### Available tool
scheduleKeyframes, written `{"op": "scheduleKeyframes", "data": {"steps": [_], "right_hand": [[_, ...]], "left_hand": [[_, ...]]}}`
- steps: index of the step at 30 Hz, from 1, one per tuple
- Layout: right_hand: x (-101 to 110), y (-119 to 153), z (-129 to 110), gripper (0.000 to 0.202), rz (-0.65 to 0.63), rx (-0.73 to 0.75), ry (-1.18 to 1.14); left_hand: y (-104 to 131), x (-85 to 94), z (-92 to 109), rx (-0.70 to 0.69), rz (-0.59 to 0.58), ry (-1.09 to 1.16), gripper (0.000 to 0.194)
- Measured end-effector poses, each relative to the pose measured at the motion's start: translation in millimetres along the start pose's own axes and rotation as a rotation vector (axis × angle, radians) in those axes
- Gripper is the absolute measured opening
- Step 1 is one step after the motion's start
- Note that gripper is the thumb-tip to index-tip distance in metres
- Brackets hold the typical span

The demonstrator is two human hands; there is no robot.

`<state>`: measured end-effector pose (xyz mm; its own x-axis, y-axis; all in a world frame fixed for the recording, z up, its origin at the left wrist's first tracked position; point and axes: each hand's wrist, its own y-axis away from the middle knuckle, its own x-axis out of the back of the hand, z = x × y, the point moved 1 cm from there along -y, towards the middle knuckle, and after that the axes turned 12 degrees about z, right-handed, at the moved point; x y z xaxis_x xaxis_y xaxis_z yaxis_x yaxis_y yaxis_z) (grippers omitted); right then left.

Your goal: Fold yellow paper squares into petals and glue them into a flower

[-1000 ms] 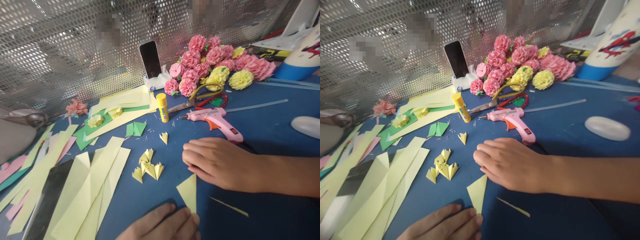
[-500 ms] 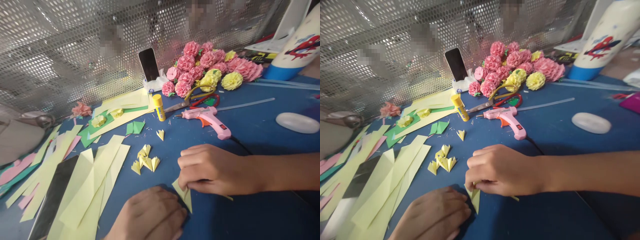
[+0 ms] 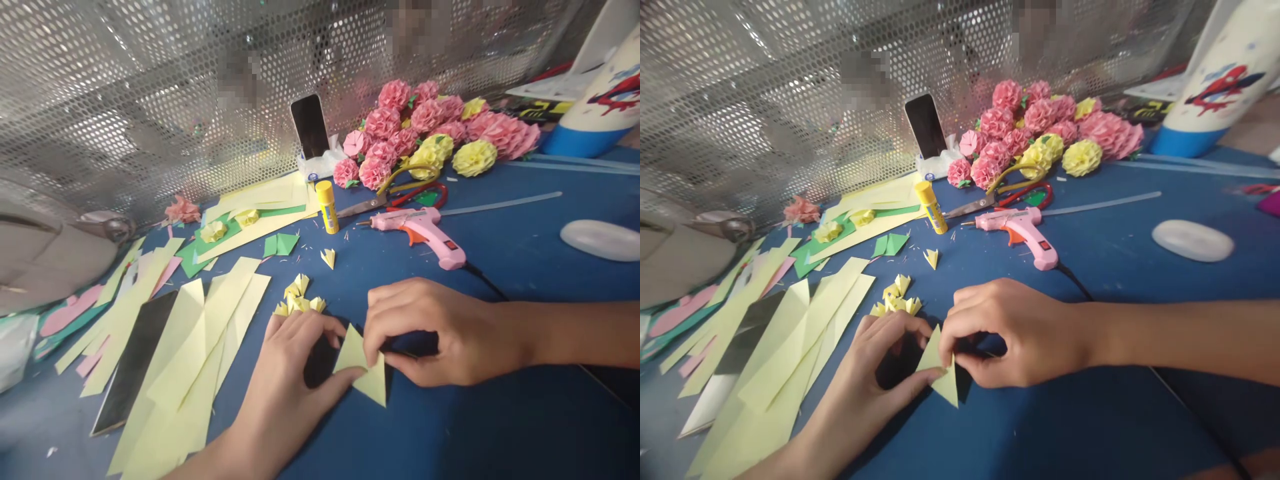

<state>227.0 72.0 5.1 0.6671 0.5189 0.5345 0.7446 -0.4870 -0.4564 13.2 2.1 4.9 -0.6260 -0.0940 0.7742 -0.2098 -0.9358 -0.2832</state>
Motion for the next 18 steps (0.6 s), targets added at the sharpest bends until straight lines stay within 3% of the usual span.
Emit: {"op": "scheduleKeyframes", "data": {"steps": [4,8,13,18], "right_hand": [[1.1,0.6,3.4,0.013,-0.004,-0.030,-0.002],[-0.5,4.0,7.8,0.003,0.007,-0.177,0.118],[0.6,6.2,7.0,0.020,0.043,-0.300,0.171],[1.1,5.8,8.3,0.018,0.038,-0.319,0.167]], "left_hand": [[1.3,-1.3,-2.1,0.038,0.055,0.066,0.015],[0.2,-1.3,-2.1,0.022,0.034,0.091,0.013],[-1.4,3.4,-2.4,-0.051,0.033,0.084,0.014],[-3.8,2.5,-3.0,-0.047,0.041,0.082,0.013]]}}
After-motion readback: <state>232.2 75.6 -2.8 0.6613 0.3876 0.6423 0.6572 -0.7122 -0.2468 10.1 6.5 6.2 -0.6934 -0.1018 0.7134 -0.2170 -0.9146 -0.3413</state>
